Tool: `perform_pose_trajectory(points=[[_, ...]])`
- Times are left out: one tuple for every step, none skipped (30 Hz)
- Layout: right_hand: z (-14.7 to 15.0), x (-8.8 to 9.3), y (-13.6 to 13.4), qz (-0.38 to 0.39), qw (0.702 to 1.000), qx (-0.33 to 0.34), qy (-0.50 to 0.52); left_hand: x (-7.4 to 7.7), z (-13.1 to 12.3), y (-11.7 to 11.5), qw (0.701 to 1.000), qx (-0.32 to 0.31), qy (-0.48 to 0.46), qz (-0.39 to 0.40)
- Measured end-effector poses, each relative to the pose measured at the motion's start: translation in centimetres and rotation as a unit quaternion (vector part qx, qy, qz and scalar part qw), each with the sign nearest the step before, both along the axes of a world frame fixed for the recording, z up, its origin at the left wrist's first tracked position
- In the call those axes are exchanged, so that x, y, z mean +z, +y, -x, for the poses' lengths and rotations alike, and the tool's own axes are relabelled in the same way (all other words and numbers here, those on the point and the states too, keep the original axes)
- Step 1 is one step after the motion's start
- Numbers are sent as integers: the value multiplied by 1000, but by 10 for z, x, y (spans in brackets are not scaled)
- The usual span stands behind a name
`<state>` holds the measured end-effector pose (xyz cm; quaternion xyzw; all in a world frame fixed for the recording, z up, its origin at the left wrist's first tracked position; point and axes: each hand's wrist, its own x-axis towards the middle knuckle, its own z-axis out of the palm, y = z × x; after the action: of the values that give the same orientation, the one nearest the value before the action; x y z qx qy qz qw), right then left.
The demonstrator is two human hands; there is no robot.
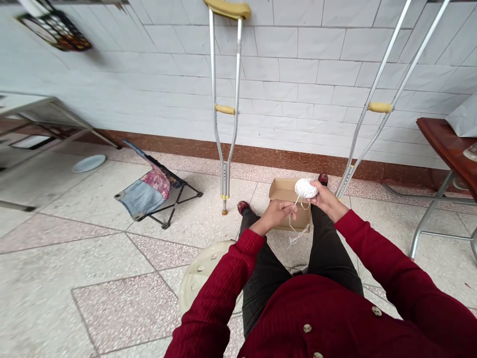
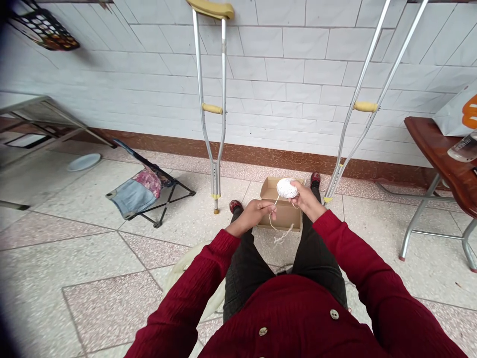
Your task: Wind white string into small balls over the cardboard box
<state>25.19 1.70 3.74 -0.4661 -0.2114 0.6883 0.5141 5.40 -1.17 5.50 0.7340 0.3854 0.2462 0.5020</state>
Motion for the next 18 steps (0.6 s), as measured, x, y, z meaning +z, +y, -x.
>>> perform_pose_trajectory(points=[[0, 8, 1, -5, 1000, -6, 10, 1, 1, -6, 1000, 2, -15, 7], [1, 16, 2, -9, 1000, -9, 21, 0, 0, -11, 1000, 0, -28, 15], [2, 23, 2, -10, 999, -8, 37, -2, 0, -16, 999, -4, -36, 22], [4, 30, 0, -8, 998, -5, 57, -6, -2, -21, 999, -10, -40, 28], [6, 37, -2, -6, 997, 1, 76, -12, -3, -25, 999, -16, -40, 34], [7, 42, -4, -3, 996, 8, 92, -18, -4, -28, 998, -22, -36, 37], [8, 46, -8, 0, 994, 21, 103, -26, -4, -28, 999, -25, -27, 37], [8, 49, -13, 3, 993, 41, 108, -33, -3, -28, 999, -24, -17, 33], [7, 51, -18, 7, 992, 72, 105, -39, -2, -25, 1000, -17, -7, 25], [6, 51, -25, 13, 989, 111, 93, -42, 1, -20, 1000, -6, 2, 13], [4, 49, -32, 22, 984, 160, 72, -44, 3, -14, 1000, 6, 9, 0], [1, 45, -39, 28, 976, 213, 42, -42, 6, -8, 1000, 18, 14, -13], [-1, 40, -46, 31, 964, 263, 5, -39, 8, 0, 999, 25, 22, -27], [-4, 34, -53, 31, 951, 304, -34, -33, 10, 7, 998, 25, 35, -44], [-6, 26, -58, 27, 940, 332, -72, -26, 10, 14, 996, 20, 54, -62], [-7, 19, -61, 21, 932, 346, -105, -18, 10, 19, 993, 8, 79, -82], [-8, 11, -62, 13, 928, 346, -137, -10, 8, 24, 989, -5, 106, -100], [-8, 4, -60, 3, 928, 332, -171, -3, 6, 27, 985, -17, 131, -115]])
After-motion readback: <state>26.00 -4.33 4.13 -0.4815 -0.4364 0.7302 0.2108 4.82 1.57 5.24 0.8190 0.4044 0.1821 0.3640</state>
